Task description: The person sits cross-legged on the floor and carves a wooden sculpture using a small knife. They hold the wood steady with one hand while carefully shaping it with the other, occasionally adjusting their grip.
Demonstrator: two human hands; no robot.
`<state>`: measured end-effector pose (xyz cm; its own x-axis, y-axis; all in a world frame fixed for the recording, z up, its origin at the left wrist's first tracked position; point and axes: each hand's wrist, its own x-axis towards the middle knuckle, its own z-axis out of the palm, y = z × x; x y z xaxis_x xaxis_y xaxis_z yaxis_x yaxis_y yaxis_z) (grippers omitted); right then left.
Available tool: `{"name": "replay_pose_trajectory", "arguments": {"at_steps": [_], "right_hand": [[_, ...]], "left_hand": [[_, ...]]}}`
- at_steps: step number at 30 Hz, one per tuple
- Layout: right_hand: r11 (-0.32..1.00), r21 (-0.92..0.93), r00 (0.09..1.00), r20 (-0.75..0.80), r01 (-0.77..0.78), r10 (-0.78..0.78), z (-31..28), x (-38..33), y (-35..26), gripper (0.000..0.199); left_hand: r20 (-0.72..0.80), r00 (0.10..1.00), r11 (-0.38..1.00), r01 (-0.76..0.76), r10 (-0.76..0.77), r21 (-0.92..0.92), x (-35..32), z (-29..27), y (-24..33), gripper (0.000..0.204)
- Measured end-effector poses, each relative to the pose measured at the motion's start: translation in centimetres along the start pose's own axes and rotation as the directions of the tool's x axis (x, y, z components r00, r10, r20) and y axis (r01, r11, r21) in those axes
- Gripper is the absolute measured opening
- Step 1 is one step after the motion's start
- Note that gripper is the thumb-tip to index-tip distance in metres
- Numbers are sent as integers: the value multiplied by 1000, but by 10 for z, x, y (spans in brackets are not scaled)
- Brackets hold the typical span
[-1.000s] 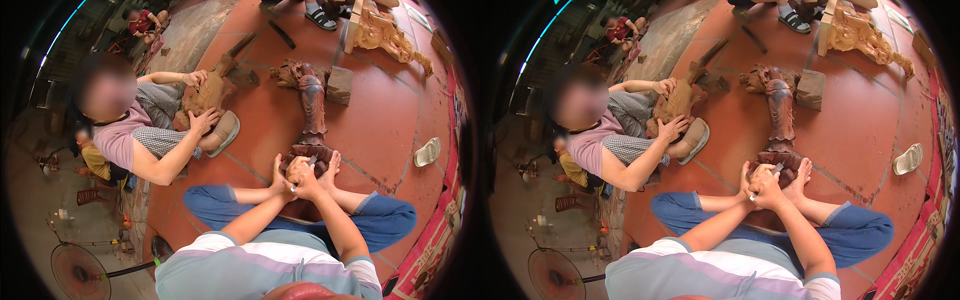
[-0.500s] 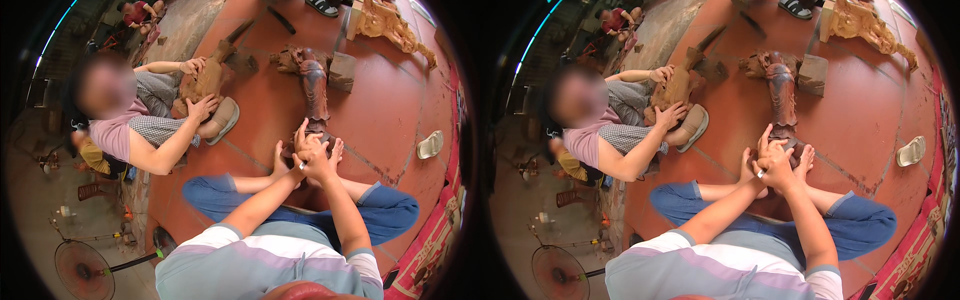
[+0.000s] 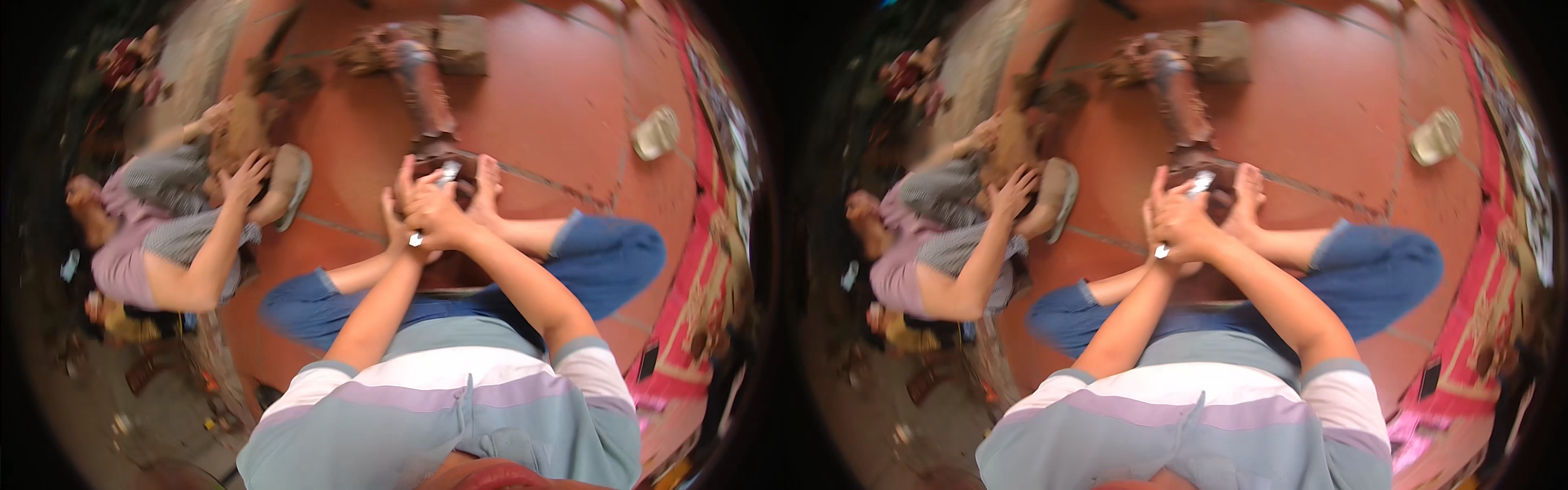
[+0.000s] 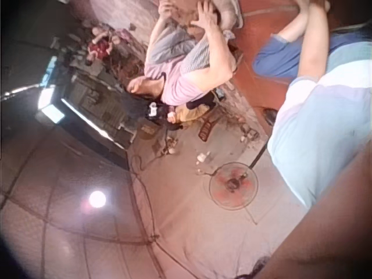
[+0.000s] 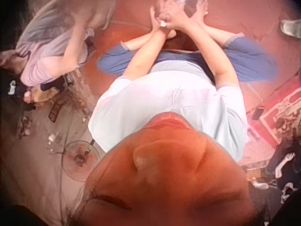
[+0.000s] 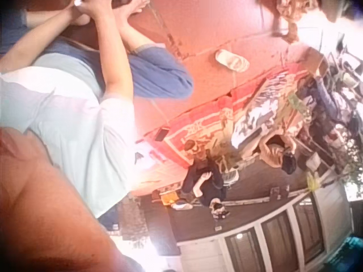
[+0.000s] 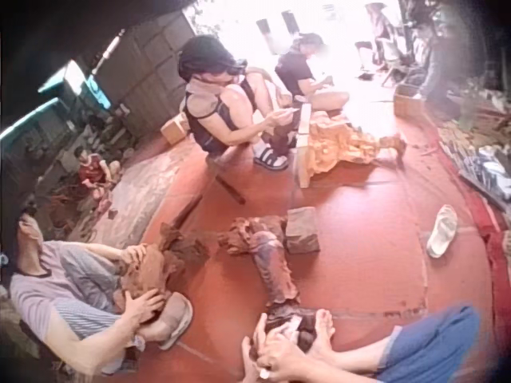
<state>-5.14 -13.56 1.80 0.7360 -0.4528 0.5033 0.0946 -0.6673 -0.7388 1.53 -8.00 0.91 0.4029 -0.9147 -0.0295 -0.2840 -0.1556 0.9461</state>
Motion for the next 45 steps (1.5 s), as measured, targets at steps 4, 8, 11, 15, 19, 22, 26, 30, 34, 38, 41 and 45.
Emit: {"name": "replay_pose_trajectory", "arguments": {"at_steps": [4,8,11,15,19,22,26,30,34,38,41,45], "right_hand": [[996,76,999,36,-39,36,3,0,-12,7],[1000,4,997,-76,-28,28,-6,5,1,8],[997,-56,997,-61,45,-48,10,-9,6,10],[994,84,995,-61,-68,74,16,-12,-18,12],[994,-24,994,31,-103,104,7,0,-6,16],[994,-106,998,50,-24,30,3,34,18,21],[996,-66,996,-51,65,-68,12,10,18,16],[999,-39,997,-70,-30,27,9,-9,-10,14],[991,-116,998,-40,-62,58,3,-15,-4,11],[940,278,980,94,-196,177,-1,-24,-26,18],[950,250,980,-22,-185,197,-12,-24,-33,15],[906,205,810,-407,-371,423,-31,-26,-43,12]], "left_hand": [[6,938,639,-240,345,731,4,-10,-19,59],[-27,942,695,-228,335,682,13,3,1,35],[-35,940,690,-223,338,689,9,3,-3,31],[-32,977,846,-167,212,506,-8,-12,-37,36],[53,998,1000,27,-28,14,0,-3,-36,49],[-26,999,998,-38,40,46,4,-3,-30,51],[-50,969,839,-182,241,513,-5,-7,-18,59],[139,989,846,124,-60,-518,2,-16,-6,52],[-39,992,989,-122,120,-81,0,5,-19,57],[-19,904,837,-387,427,388,-15,-14,-22,25],[76,864,818,-496,497,290,-7,-17,-27,18],[79,923,925,-379,376,31,14,0,6,12]]}}
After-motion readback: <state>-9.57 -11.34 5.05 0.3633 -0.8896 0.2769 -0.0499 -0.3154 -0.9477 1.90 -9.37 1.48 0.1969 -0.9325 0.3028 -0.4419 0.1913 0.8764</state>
